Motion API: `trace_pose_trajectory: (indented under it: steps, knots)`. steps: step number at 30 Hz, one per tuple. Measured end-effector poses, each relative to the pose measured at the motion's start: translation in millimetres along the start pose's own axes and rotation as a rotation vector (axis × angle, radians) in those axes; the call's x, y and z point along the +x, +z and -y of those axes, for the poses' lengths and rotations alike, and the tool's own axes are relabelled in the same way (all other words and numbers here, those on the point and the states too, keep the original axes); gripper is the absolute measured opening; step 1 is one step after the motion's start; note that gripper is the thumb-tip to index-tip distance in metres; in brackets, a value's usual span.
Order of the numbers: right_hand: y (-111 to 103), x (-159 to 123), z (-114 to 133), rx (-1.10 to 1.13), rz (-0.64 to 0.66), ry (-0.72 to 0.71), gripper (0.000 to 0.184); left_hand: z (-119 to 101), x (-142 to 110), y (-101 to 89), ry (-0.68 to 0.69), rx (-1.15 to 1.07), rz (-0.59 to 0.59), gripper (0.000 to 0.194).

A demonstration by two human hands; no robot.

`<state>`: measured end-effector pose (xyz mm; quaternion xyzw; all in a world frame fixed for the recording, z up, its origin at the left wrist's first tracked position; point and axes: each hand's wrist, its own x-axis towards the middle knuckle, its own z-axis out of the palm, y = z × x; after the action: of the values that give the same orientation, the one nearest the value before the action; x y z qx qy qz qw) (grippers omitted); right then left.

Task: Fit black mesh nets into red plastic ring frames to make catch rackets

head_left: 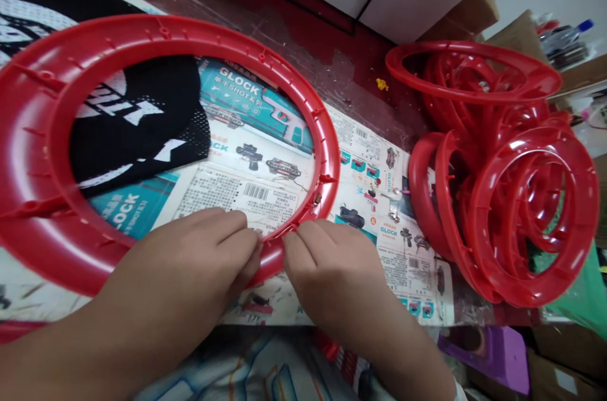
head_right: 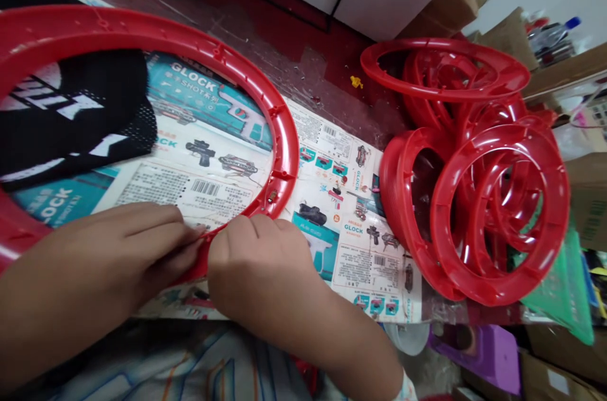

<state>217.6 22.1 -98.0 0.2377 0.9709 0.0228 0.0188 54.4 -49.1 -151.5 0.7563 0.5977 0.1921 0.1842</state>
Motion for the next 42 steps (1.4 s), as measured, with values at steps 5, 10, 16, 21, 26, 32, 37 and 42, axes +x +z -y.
trace_pose_trajectory:
  steps: [5,10,16,21,26,32,37,42]
  knots:
    - [0.2,3.3,-1.4,-0.003,-0.016,0.008,0.026,0.8,3.6,-1.5,0.011,0.045,-0.058,0.025]
    - [3.8,2.3,-16.6,0.075,-0.064,0.079,0.022,0.8,5.2,-3.6,0.030,0.068,-0.064,0.024]
    - [5.6,-0.2,-28.6,0.110,0.015,0.024,0.021,1.3,5.7,-4.0,0.068,0.091,-0.073,0.021]
    - [7.6,-4.4,-19.8,-0.002,0.012,-0.016,0.019,0.8,5.0,-2.2,0.039,0.102,-0.059,0.019]
    - [4.3,-8.1,-14.3,0.313,0.063,0.142,0.015,-0.7,4.0,1.6,0.039,0.107,-0.062,0.022]
    - [-1.3,-6.6,-22.3,1.140,0.351,0.492,0.016,-1.5,7.9,5.8,0.099,0.167,-0.201,0.023]
    - [4.4,-8.3,-29.5,1.370,0.341,0.528,0.026,-9.0,20.5,8.8,0.039,0.047,-0.192,0.021]
    - [2.3,-6.6,-43.6,0.748,0.176,0.585,0.033,-27.3,43.6,23.8,0.006,-0.016,-0.238,0.017]
